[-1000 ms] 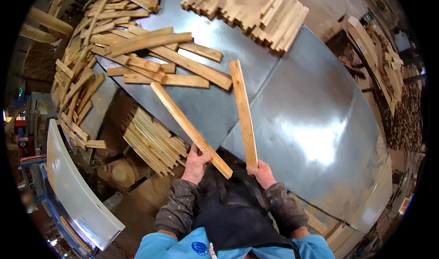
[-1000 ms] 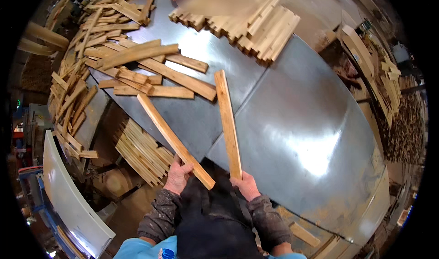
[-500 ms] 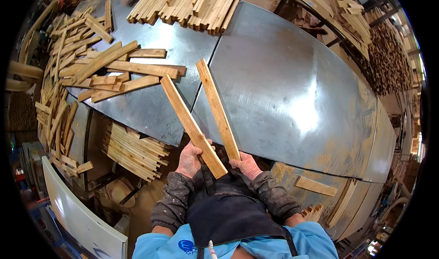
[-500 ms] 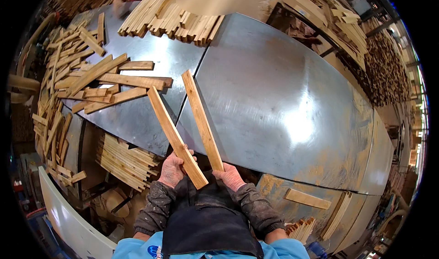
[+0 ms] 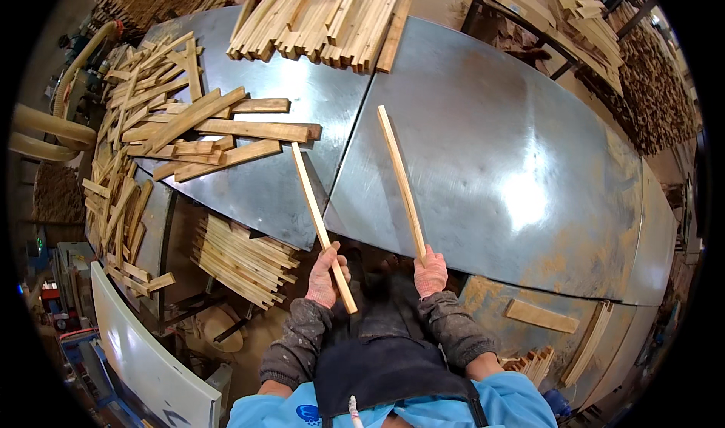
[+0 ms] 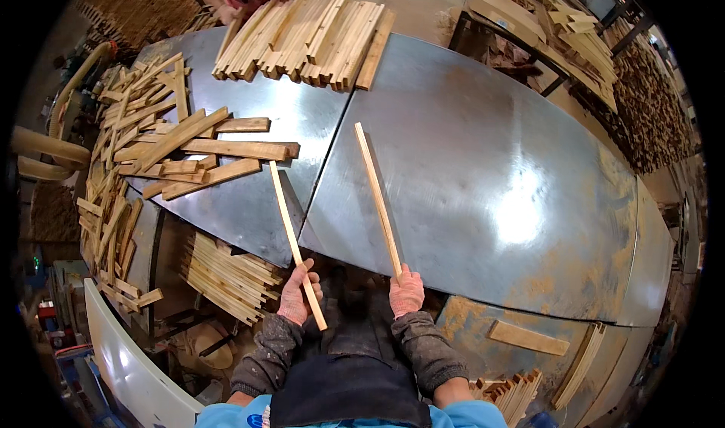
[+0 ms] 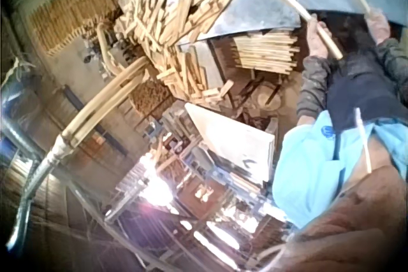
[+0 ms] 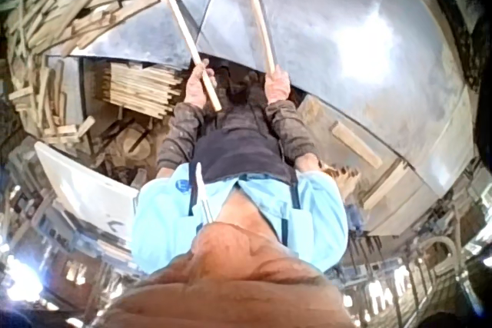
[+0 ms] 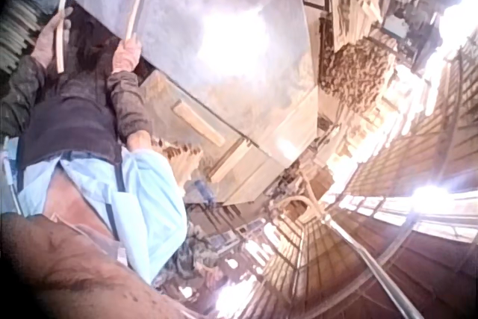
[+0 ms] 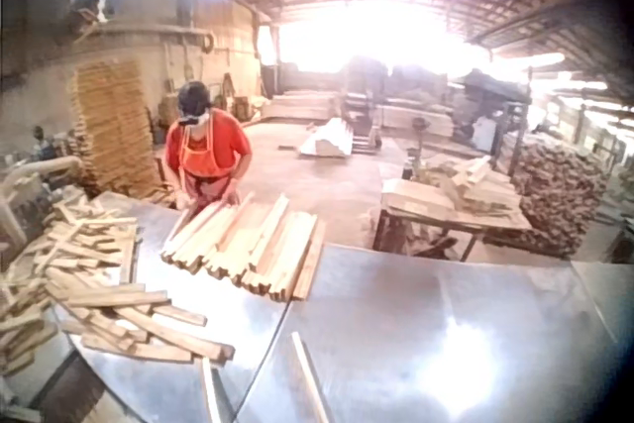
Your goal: The person sorts and stacks small wooden slats on a metal table in a workshop. They pick up loose pieces, align them into neat piles, and move stacks to different locations on the table. The person also places a large stack of slats onto a conveyor belt.
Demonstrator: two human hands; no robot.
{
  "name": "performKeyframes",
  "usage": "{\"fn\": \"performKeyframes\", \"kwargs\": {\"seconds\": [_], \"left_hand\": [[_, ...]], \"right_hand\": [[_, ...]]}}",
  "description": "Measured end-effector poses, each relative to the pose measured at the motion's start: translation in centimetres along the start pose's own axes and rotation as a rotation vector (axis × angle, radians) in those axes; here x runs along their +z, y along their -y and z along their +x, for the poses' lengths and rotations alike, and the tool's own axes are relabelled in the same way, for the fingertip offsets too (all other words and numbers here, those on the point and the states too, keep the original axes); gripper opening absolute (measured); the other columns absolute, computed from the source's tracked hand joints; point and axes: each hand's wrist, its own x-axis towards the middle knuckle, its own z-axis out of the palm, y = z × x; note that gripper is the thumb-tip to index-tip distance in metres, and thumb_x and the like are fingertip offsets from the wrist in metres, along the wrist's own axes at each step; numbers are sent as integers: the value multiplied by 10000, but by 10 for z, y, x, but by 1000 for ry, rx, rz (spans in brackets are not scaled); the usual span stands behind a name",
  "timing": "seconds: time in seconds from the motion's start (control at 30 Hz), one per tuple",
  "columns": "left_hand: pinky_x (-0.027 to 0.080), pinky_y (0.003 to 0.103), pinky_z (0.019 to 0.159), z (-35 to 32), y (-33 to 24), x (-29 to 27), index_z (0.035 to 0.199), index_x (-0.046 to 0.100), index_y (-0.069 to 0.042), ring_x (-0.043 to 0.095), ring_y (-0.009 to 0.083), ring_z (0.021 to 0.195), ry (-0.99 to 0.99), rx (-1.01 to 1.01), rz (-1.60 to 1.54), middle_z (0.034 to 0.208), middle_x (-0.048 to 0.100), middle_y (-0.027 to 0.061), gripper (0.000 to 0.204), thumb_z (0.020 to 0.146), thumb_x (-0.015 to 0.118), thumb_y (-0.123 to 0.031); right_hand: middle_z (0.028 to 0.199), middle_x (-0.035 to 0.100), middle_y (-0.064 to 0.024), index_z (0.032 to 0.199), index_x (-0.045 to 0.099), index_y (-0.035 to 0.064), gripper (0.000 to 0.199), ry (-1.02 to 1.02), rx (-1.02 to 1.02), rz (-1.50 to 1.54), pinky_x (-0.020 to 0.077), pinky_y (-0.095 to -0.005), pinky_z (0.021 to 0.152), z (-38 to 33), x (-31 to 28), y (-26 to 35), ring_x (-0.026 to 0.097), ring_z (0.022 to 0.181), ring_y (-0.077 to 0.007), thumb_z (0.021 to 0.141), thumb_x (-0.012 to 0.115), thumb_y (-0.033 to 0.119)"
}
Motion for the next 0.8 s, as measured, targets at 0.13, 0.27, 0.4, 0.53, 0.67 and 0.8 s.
{"fn": "performKeyframes", "kwargs": {"seconds": [0.13, 0.27, 0.4, 0.53, 0.67, 0.8], "left_hand": [[510, 335, 599, -7, -8, -8, 1383, 661, -138, 594, 142, 665, 25, 122, 22, 882, 661, -9, 452, 1008, 798, -349], [550, 356, 609, 12, -28, -21, 1368, 627, -104, 612, 164, 654, -28, 154, -153, 860, 642, 27, 436, 961, 759, -185], [603, 369, 664, 39, -53, -26, 1355, 618, -87, 645, 182, 687, -155, 188, -169, 888, 656, 37, 431, 957, 750, -186], [565, 365, 656, 45, -79, -39, 1360, 612, -110, 620, 173, 723, -174, 179, -134, 922, 654, 47, 403, 970, 696, -168], [568, 375, 648, 32, -111, -50, 1377, 614, -64, 654, 196, 702, -225, 151, -111, 887, 689, 70, 440, 952, 705, -127], [605, 370, 692, 33, -133, -61, 1378, 603, -56, 667, 186, 742, -192, 94, -150, 945, 688, 81, 426, 965, 696, -98]], "right_hand": [[1179, 667, -240, 1523, 574, 77, 670, 161, 62, -102, 552, -550, 953, 12, -4, 8, 655, 1099, -462, 922, 761, 309], [1390, 624, -269, 1566, 514, 8, 820, 31, -119, -85, 496, -527, 1105, 30, -33, 69, 595, 1279, -470, 857, 821, 285], [1456, 611, -229, 1549, 523, 15, 808, 107, -415, 8, 476, -515, 1135, 76, -6, 170, 577, 1320, -456, 840, 839, 240], [1493, 570, -191, 1543, 516, 36, 799, 170, -695, -6, 455, -510, 1149, 158, 60, 304, 523, 1404, -408, 834, 839, 212], [1476, 550, -177, 1576, 472, 66, 842, 116, -779, -176, 449, -500, 1146, 234, 122, 394, 511, 1409, -392, 840, 846, 233], [1399, 617, -178, 1566, 484, 84, 831, 271, -698, -325, 476, -513, 1101, 278, 148, 405, 567, 1347, -409, 853, 862, 284]]}}
